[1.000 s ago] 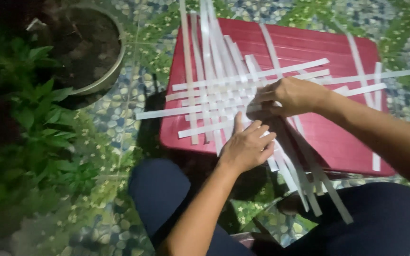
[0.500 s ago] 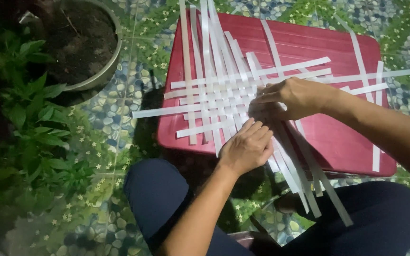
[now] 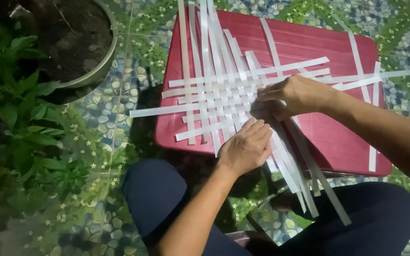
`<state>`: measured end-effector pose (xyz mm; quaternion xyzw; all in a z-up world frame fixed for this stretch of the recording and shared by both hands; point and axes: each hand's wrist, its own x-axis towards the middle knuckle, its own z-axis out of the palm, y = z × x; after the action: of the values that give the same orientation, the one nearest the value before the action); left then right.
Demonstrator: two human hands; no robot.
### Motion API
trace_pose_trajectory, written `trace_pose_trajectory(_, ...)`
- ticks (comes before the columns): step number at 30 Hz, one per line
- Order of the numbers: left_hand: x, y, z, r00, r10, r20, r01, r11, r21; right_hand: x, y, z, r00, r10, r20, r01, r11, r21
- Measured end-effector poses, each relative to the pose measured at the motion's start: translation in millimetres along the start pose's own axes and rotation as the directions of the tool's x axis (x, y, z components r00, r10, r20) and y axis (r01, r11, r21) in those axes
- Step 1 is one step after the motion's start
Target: A person is weaving white plastic strips together on top of a red plastic stool to create a woven mat or base.
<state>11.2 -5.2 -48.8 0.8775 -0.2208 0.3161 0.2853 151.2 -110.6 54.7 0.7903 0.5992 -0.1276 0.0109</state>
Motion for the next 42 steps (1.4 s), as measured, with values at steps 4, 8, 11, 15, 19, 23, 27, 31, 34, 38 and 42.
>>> trace_pose_trajectory(4,0.2,1.0,-3.6,1.0,-0.015,0.013,0.015,1.0,0.013,4.4,-7.7,-4.9,1.0,0.023,-0.018,-0.023,1.0,0.0)
trace_pose_trajectory(8,1.1,2.8,-2.6,1.0,-0.009,0.011,0.009,1.0,0.005,0.9,0.1,-1.9,0.997,0.074,-0.006,-0.074,0.997,-0.038)
trace_pose_trajectory(11,-1.3,0.5,1.8,0.999,-0.007,0.033,0.007,1.0,0.005,4.6,-11.0,-8.0,0.997,0.08,-0.004,-0.08,0.996,-0.034)
trace_pose_trajectory(15,-0.4,4.0,-5.6,1.0,0.013,-0.002,-0.013,1.0,0.019,21.3,-33.8,-15.0,0.994,0.105,0.018,-0.105,0.994,0.014)
trace_pose_trajectory(19,-7.4,2.2,2.1,1.0,0.018,0.005,-0.018,1.0,0.004,30.5,-16.6,6.7,0.993,0.114,-0.017,-0.116,0.981,-0.155)
trace_pose_trajectory(23,-12.7,-1.9,13.1,0.999,0.051,0.021,-0.05,0.999,-0.009,36.0,-16.3,7.2,0.996,0.087,-0.032,-0.091,0.977,-0.194)
trace_pose_trajectory(27,-22.6,-6.8,25.1,0.996,-0.018,0.082,0.023,0.998,-0.055,34.3,-18.2,17.3,0.995,0.053,-0.087,-0.072,0.968,-0.241)
trace_pose_trajectory(31,-18.3,-6.3,20.3,0.994,-0.047,0.101,0.055,0.995,-0.082,39.0,-15.2,18.8,0.999,0.046,-0.024,-0.049,0.985,-0.165)
trace_pose_trajectory(34,-15.1,-6.2,8.1,0.986,-0.096,0.133,0.118,0.979,-0.168,43.0,-8.1,26.3,1.0,0.016,0.008,-0.014,0.986,-0.164)
trace_pose_trajectory(38,-14.8,-9.0,13.5,0.987,-0.083,0.135,0.104,0.982,-0.157,45.2,-9.3,23.5,0.999,0.018,-0.041,-0.024,0.988,-0.154)
trace_pose_trajectory(42,-15.0,-8.1,16.9,0.988,-0.079,0.136,0.098,0.985,-0.141,46.1,-8.4,24.3,0.996,-0.016,-0.088,0.0,0.983,-0.183)
